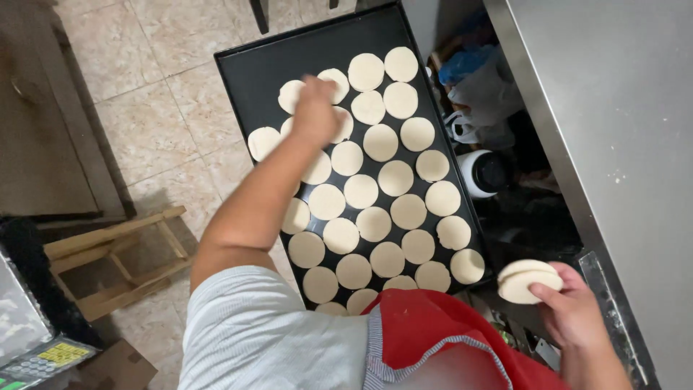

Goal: Flattening dough balls using a press and arranging them on a baking tray

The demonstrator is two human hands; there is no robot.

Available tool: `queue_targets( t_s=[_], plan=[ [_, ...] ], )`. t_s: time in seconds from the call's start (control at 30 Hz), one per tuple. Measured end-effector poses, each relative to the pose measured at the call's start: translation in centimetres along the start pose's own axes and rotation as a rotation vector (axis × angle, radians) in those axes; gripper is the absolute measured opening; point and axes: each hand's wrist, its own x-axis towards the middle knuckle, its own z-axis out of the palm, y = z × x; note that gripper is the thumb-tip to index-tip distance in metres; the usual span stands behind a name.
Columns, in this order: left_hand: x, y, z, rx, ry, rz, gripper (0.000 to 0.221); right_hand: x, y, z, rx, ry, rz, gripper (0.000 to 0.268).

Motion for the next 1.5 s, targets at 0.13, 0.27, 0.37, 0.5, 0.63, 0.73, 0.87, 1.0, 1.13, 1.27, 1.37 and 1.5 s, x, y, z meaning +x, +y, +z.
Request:
queue_targets(
  t_s=[0.13, 0.27, 0.37, 0.5, 0.63, 0.73, 0.87, 1.0, 1.13, 1.27, 1.37, 1.5],
  plan=[
    [-12.5, 15.4, -1.7, -0.628, -0.792, -0.188, 0.054, 3.1, -0.2, 9.4, -0.033, -0.112, 0.061, 0.051],
    [-22.1, 16.1, 8.7, -1.697, -0.841, -0.319, 0.064, 4.4, 0.0, 15.8, -0.433, -0.114, -0.09, 0.052],
    [-24.1, 16.7, 8.7, -1.852, -0.607, -0.611, 0.046, 1.7, -3.2, 19.9, -0.893, -0.13, -0.294, 0.065],
    [-26.1, 15.8, 7.3, -1.73, -0.387, -0.827, 0.031, -0.3, -3.1, 21.8, -1.098, -0.231, -0.42, 0.071],
    [-26.9, 11.6, 15.6, -1.862, -0.369, -0.962, 0.035, 1.6, 0.3, 20.8, -1.143, -0.168, -0.804, 0.058],
    [-25.6, 11.2, 12.1, -1.824, -0.414, -0.955, 0.045, 1.0, 0.1, 21.3, -1.058, -0.18, -0.956, 0.04],
    [-18.4, 7.1, 2.2, -1.27, -0.12, -0.678, 0.055, -0.2, -3.0, 21.0, -0.814, -0.346, -0.806, 0.037],
    [-6.2, -6.2, -0.9, -0.468, 0.155, -0.409, 0.043, -0.7, -4.5, 17.7, -0.629, -0.272, -0.472, 0.031],
    [1.4, -17.4, -3.9, -0.175, 0.121, -0.535, 0.046, -0.6, -1.7, 11.3, -0.44, -0.145, -0.166, 0.03],
    [2.3, -16.3, -6.9, -0.179, -0.081, -0.609, 0.032, -1.2, 0.6, 5.6, -0.483, 0.01, -0.029, 0.026],
    [2.5, -15.6, -7.4, -0.136, -0.152, -0.543, 0.03, -2.1, 1.2, 3.3, -0.385, 0.117, 0.026, 0.029],
    [2.6, -13.7, -8.8, 0.017, -0.264, -0.477, 0.045, -2.7, 1.3, 2.3, -0.372, 0.177, 0.082, 0.028]
  ],
)
